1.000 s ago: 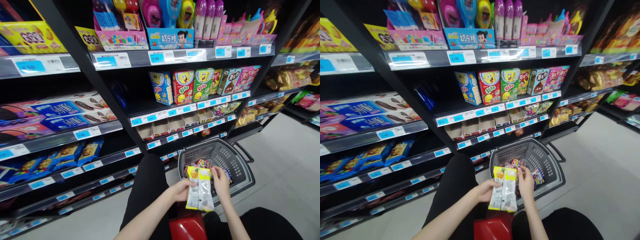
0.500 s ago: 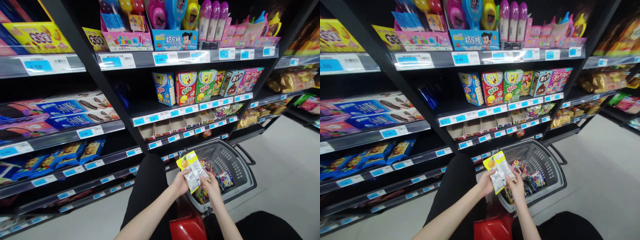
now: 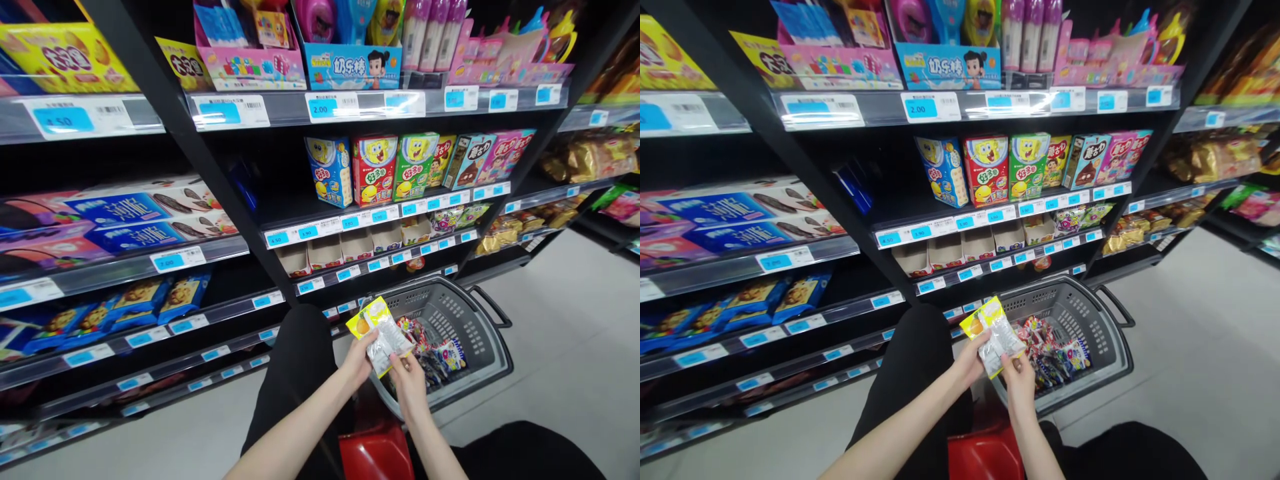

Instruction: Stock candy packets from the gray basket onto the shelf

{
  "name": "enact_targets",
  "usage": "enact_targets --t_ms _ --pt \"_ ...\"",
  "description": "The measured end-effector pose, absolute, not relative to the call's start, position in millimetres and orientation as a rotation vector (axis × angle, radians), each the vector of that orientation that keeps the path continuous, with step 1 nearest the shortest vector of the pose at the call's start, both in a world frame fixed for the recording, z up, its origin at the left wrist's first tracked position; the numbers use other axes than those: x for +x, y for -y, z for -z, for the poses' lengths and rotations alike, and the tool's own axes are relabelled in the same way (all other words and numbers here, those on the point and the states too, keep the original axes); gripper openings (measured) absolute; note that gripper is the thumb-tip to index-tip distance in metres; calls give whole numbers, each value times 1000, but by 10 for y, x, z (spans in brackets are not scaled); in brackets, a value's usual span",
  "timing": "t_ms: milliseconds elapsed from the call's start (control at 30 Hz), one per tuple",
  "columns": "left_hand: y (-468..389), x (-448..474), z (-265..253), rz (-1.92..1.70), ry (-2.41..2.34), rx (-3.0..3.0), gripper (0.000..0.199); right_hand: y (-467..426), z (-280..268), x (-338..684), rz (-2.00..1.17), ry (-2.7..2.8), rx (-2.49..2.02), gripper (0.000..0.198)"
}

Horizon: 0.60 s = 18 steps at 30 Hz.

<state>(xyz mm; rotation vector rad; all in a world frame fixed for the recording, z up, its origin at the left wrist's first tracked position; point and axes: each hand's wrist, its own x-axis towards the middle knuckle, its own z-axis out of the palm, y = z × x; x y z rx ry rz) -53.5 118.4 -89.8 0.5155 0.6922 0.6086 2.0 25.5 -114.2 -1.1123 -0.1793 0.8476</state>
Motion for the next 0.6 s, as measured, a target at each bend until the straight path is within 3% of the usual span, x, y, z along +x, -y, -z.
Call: enact_targets --t_ms 167,233,300,367,467,600 --pt "-1434 -625 727 -681 -641 832 84 -170 1163 402 -795 389 -1278 42" --pt "-1508 -673 677 -630 -572 964 93 -95 1094 579 -814 448 -1293 54" --pt "-1537 -710 669 -552 -517 1099 82 -14 997 699 -838 465 -1256 78" --pt "-1531 -730 690 -476 -513 1243 58 60 900 759 -879 490 -1214 93" --pt "-1497 -736 721 -442 -555 1439 31 138 811 788 -931 534 -1218 80" --pt "-1454 -713 711 -476 -646 1528 12 178 815 802 -849 500 -1328 55"
